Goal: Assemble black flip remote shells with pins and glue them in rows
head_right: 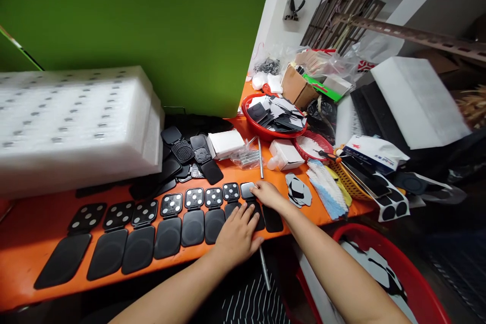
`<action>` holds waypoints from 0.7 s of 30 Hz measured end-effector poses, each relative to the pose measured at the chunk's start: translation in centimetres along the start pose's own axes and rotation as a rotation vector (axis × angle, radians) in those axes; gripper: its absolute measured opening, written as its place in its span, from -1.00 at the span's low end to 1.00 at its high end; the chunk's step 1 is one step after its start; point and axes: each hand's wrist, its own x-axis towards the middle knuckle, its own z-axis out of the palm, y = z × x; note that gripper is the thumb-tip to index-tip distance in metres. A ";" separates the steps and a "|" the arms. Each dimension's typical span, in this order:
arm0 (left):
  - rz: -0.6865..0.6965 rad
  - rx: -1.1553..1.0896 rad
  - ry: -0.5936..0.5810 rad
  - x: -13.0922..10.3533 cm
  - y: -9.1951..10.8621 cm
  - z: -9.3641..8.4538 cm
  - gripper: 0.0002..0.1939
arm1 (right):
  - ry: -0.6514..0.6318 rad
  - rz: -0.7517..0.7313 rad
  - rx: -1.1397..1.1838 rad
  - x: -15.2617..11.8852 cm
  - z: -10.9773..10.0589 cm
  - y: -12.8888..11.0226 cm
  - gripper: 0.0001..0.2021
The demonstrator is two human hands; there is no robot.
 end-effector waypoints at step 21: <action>0.022 0.025 -0.001 0.1 0.1 0.1 -0.34 | 0.051 -0.387 -0.106 -4.6 1.7 -0.4 -0.60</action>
